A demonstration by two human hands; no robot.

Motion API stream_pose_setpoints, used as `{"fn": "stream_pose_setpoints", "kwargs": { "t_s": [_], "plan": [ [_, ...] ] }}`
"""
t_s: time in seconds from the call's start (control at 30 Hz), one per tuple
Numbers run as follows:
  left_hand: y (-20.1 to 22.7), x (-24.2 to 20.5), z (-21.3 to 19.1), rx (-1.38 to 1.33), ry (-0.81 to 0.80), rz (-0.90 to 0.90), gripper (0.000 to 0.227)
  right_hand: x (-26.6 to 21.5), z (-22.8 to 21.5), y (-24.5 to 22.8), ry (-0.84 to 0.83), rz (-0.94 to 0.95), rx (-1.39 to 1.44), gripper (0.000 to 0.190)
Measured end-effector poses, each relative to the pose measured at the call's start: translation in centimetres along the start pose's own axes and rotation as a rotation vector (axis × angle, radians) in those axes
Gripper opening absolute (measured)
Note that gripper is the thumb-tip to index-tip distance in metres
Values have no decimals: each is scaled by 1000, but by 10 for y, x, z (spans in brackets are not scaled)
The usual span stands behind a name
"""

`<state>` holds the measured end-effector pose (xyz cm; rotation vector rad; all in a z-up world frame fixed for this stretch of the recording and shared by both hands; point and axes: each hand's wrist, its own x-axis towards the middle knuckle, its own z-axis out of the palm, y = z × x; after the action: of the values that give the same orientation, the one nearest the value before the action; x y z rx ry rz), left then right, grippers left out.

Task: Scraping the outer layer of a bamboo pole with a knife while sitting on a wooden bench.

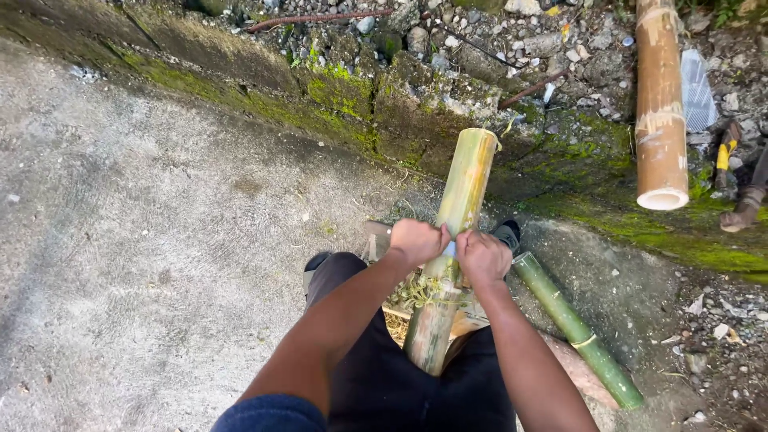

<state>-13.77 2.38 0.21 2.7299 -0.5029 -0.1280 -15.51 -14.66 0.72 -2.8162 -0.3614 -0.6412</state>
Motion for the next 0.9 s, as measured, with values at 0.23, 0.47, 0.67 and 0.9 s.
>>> {"fn": "stream_pose_setpoints", "kwargs": {
  "t_s": [0.23, 0.47, 0.67, 0.9],
  "plan": [
    [2, -28, 3, 33, -24, 30, 58, -30, 2, -1, -30, -10, 19, 35],
    [4, -34, 6, 26, 35, 15, 56, -27, -8, -9, 10, -47, 43, 37],
    [5, -12, -9, 10, -138, -62, 62, -9, -2, -3, -53, -5, 14, 35],
    [12, -41, -13, 23, -191, 4, 58, -39, -10, -8, 48, -35, 85, 36]
  ]
}}
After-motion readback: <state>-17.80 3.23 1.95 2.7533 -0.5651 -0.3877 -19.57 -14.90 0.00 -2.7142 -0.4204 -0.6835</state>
